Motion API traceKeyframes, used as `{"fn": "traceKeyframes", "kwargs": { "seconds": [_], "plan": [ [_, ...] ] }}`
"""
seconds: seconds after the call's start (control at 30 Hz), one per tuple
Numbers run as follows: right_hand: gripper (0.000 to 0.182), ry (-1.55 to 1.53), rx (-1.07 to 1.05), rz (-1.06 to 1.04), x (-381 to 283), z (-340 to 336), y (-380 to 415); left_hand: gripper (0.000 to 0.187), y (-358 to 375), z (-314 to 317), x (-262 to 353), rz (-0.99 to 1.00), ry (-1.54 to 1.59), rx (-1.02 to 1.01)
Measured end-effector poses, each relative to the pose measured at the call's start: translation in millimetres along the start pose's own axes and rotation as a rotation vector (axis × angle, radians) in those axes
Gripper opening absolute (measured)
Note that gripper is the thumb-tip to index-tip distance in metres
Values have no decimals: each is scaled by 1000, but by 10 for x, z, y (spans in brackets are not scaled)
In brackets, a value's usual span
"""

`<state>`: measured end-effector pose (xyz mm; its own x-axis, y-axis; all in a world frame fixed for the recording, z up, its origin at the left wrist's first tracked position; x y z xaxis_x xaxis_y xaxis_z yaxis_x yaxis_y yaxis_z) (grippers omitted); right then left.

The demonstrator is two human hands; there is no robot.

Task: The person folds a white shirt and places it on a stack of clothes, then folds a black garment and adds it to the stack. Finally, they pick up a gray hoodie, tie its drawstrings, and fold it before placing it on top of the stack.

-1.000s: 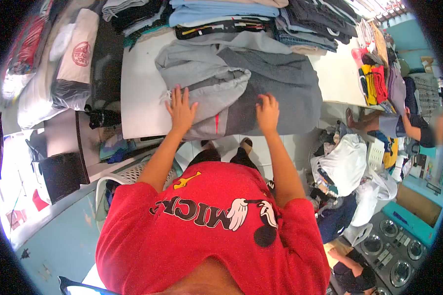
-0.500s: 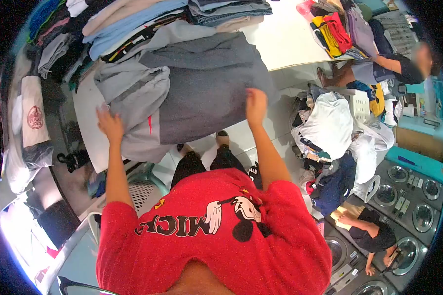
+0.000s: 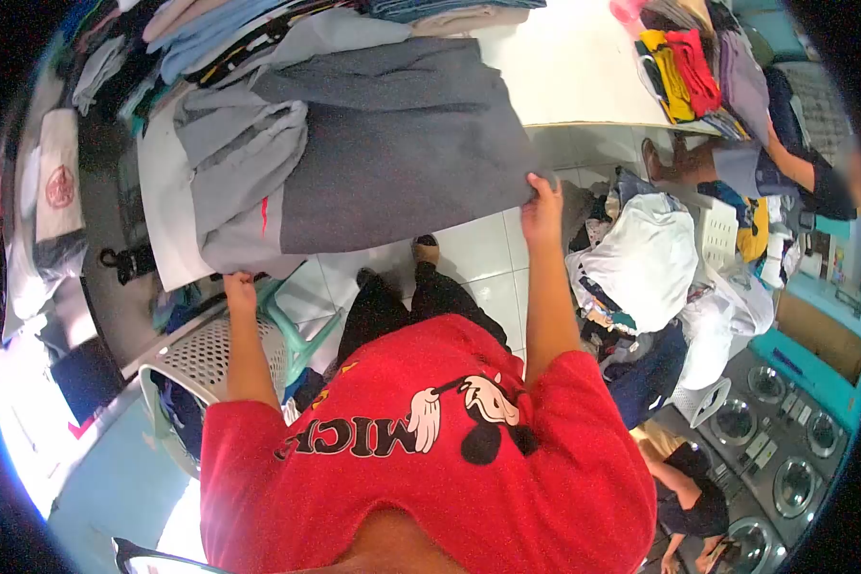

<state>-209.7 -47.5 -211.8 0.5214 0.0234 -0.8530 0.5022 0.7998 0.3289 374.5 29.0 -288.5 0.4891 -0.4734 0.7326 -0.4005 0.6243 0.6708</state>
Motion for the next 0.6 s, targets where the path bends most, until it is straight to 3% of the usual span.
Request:
{"fn": "traceKeyframes", "kwargs": {
  "seconds": [0.03,0.1,0.17,0.23,0.27,0.4,0.47,0.5,0.53,0.6],
  "plan": [
    [45,-29,-46,-107,-122,114,39,53,-38,-63,-97,3,10,20],
    [42,213,79,-122,-239,89,64,53,-108,-183,-278,-3,-29,-75],
    [43,381,-26,-167,-356,228,193,55,-17,-100,-450,-48,-322,-85],
    [45,517,-138,-180,-379,253,294,46,-54,-98,-725,-31,-417,-153],
    [44,556,-229,-157,-348,118,246,38,-272,-268,-1024,8,-602,-82],
    [43,746,-478,-74,-342,-76,193,55,52,178,-1112,-212,-199,-291],
    [49,1047,-625,-427,-416,101,244,58,15,219,-1287,-200,-235,-256],
    [49,1055,-641,-426,-431,138,234,61,5,226,-1355,-186,-290,-231],
    [49,1233,-691,-503,-458,165,196,70,-13,232,-1422,-246,-306,-243],
    [50,1582,-791,-744,-442,209,145,70,-49,258,-1584,-259,-354,-250]
  ]
}}
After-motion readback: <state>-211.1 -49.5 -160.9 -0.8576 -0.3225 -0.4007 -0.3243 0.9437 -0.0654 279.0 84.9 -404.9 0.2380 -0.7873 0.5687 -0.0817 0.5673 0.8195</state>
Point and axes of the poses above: each hand's wrist, its own y-axis away from the middle knuckle, its own z-axis out of the palm, x = y × z, the point moved 3 cm from there along -y, towards the middle knuckle, and after that the axes turned 10 degrees about -z, right-handed, at the moved point
